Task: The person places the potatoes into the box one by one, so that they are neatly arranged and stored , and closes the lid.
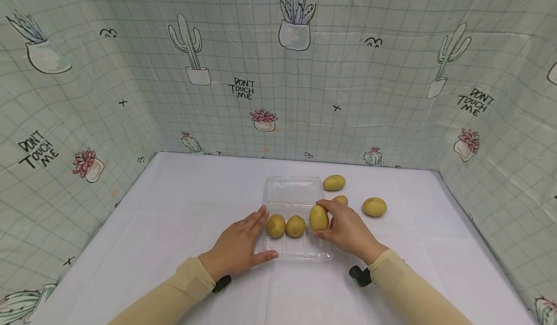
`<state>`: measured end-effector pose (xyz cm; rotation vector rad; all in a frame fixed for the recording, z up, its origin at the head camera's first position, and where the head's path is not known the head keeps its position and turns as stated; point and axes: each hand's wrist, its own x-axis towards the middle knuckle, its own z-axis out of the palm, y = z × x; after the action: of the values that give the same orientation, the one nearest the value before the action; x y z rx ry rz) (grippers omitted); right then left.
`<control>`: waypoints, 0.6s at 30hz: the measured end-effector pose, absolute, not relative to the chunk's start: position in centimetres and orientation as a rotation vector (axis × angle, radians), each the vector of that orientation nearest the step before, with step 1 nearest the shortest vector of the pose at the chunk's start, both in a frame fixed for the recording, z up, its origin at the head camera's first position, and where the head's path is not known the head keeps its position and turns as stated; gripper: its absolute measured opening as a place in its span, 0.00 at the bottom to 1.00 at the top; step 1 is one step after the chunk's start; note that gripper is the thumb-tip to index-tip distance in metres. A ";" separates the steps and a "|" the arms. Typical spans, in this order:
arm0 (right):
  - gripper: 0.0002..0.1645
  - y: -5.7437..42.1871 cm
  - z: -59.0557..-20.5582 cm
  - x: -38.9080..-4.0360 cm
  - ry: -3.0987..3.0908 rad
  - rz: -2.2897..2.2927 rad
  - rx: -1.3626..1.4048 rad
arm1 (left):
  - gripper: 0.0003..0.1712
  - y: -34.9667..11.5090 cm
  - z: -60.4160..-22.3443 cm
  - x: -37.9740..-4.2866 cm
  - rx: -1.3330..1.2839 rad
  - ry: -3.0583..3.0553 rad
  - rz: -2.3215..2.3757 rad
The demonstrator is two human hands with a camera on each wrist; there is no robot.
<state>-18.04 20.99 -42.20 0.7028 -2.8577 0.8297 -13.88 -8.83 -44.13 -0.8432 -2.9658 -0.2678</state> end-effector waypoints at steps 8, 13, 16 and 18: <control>0.46 20.8 -42.4 -18.1 -2.870 0.745 0.732 | 0.57 -8.9 -44.1 -13.9 -0.844 -2.958 -0.269; 0.47 20.8 -42.6 -18.0 -2.863 0.715 0.737 | 0.57 -8.9 -44.1 -13.9 -0.849 -2.952 -0.267; 0.46 20.7 -42.7 -18.0 -2.856 0.677 0.748 | 0.57 -8.9 -44.2 -13.9 -0.850 -2.949 -0.269; 0.46 20.7 -42.9 -17.9 -2.857 0.623 0.762 | 0.57 -8.9 -44.2 -14.0 -0.850 -2.944 -0.273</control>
<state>-17.89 20.70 -42.88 0.7623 -2.8568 0.6230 -13.98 -8.92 -44.25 -0.8499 -2.9445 -0.2729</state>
